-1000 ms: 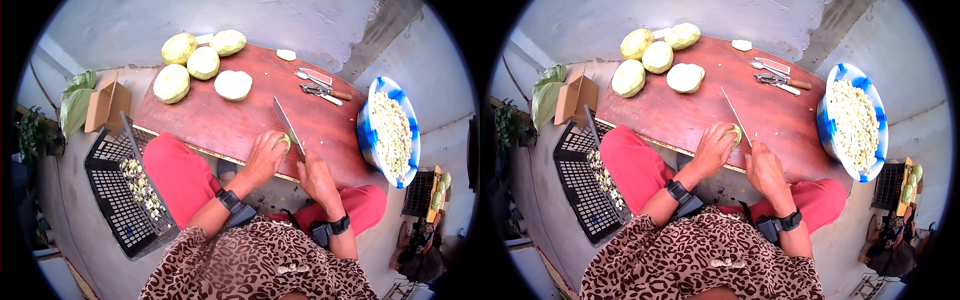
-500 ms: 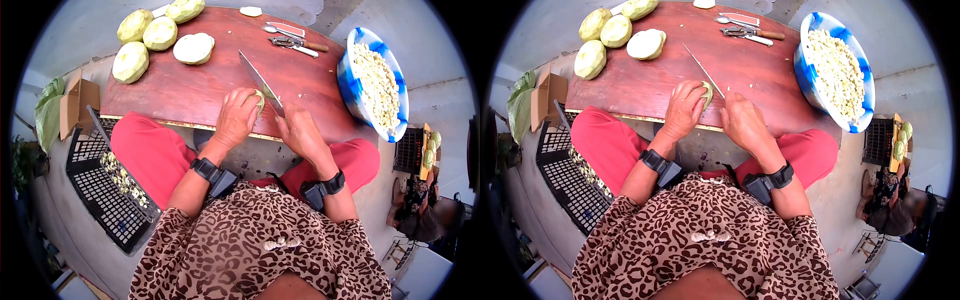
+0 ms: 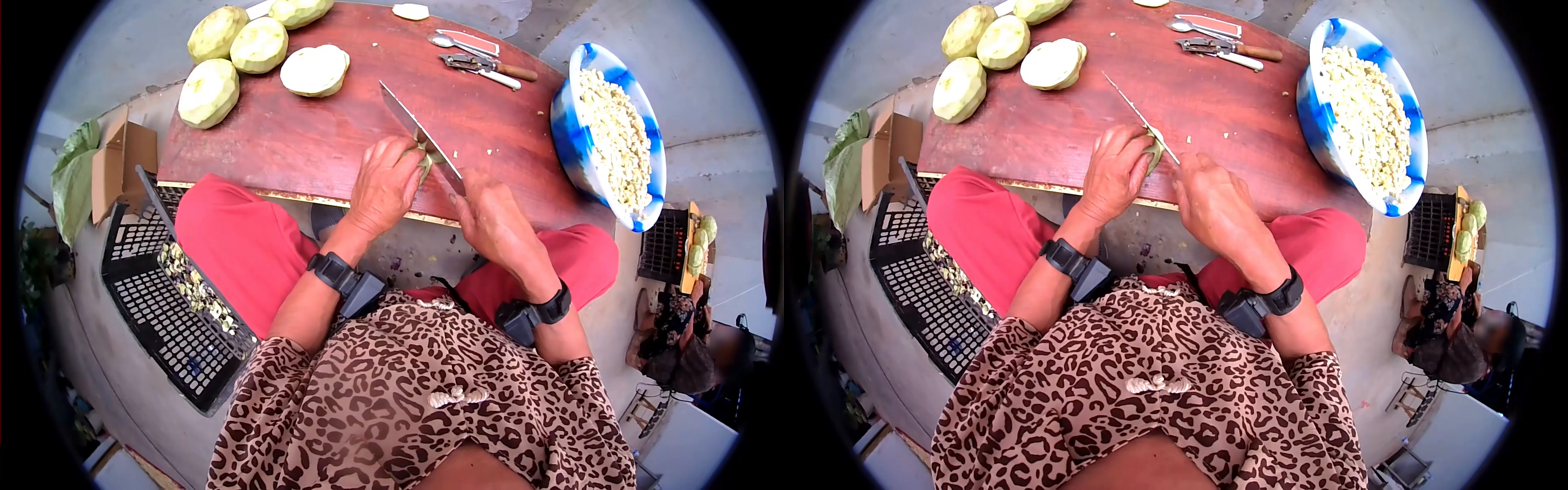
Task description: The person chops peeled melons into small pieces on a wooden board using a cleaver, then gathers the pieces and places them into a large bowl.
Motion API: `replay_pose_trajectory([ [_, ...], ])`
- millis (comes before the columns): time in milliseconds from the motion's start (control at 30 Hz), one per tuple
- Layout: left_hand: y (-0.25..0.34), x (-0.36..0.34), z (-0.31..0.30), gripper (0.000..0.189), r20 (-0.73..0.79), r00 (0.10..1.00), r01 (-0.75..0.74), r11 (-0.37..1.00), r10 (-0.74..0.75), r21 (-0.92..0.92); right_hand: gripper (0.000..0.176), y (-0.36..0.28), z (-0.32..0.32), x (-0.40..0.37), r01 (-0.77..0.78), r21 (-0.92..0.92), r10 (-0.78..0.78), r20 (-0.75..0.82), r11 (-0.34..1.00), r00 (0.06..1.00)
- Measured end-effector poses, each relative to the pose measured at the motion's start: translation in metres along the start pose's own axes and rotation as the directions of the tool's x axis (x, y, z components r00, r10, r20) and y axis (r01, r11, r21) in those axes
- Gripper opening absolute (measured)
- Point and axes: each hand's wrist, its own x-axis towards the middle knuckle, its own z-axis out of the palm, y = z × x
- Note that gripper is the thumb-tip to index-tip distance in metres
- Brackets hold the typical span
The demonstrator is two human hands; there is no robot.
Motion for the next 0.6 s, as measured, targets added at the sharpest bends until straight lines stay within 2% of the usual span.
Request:
replay_pose_trajectory([
  [267,0.001,0.001,0.0,0.028,-0.016,1.0,-0.011,1.0,0.011,-0.011,0.012,-0.016,-0.008,0.002,-0.014,-0.102,0.022,0.075,0.995,0.997],
  [467,-0.001,0.0,-0.001,0.028,-0.012,1.0,-0.002,1.0,0.002,-0.022,0.009,-0.02,-0.014,0.014,-0.041,-0.097,0.057,0.163,0.994,0.985],
  [600,-0.003,-0.001,0.001,0.028,-0.008,1.0,-0.004,1.0,0.004,-0.019,0.01,-0.01,0.005,0.016,-0.095,-0.065,0.103,0.128,0.993,0.986],
])
